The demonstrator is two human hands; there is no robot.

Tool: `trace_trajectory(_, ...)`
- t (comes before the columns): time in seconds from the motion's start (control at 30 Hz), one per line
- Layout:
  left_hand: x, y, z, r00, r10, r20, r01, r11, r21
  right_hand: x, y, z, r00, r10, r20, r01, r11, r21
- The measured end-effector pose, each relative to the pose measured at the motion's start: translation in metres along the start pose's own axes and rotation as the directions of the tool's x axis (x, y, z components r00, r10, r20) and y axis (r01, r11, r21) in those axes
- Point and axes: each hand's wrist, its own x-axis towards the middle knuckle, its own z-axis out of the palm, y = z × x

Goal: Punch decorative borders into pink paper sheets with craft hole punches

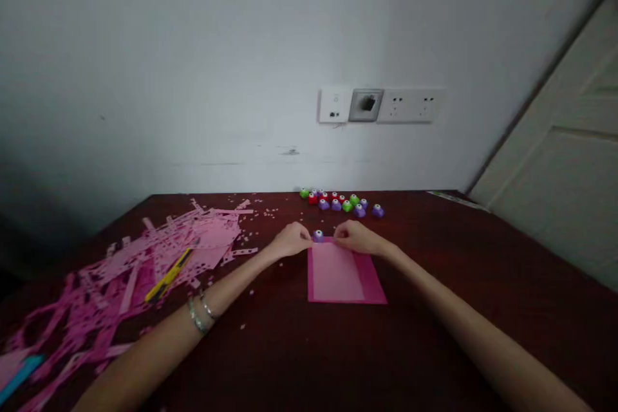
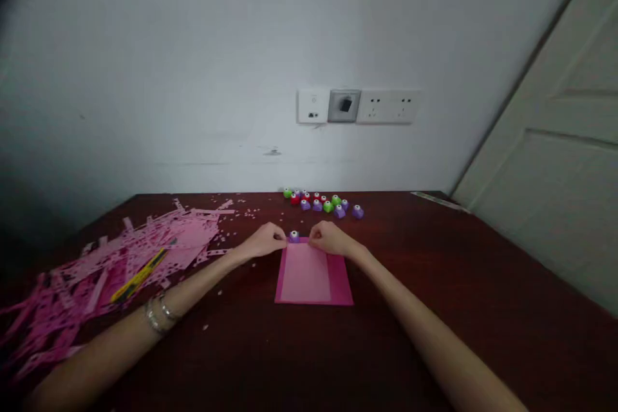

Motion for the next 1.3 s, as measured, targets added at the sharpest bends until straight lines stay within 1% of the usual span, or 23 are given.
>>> trace_trajectory(0.23,0.002,-0.003,0.001,0.999,0.035,-0.004,-0.035,0.999,-0.018,-0.001,-0.002,-0.001,1.000,0.030,0.007,-0.030,1.000,0.001)
trace_trajectory(0.43,0.002,-0.006,0.001,0.999,0.046,-0.020,-0.047,0.998,-0.034,-0.002,-0.005,-0.003,0.998,0.064,-0.013,-0.063,0.998,0.023)
trace_trajectory(0.67,0.005,-0.010,0.000,0.999,0.049,-0.018,-0.050,0.998,-0.048,-0.002,-0.006,-0.003,0.997,0.074,-0.026,-0.072,0.996,0.043)
trace_trajectory(0.93,0.009,-0.017,0.000,0.995,0.082,-0.049,-0.086,0.992,-0.095,0.000,-0.004,-0.002,0.995,0.090,-0.034,-0.089,0.995,0.037)
trace_trajectory(1.13,0.009,-0.017,0.000,0.996,0.072,-0.050,-0.076,0.994,-0.079,0.000,-0.002,-0.002,0.995,0.084,-0.055,-0.084,0.996,0.008)
trace_trajectory(1.3,0.009,-0.018,0.000,0.995,0.090,-0.050,-0.094,0.991,-0.098,-0.001,-0.002,-0.001,0.993,0.077,-0.092,-0.077,0.997,0.013)
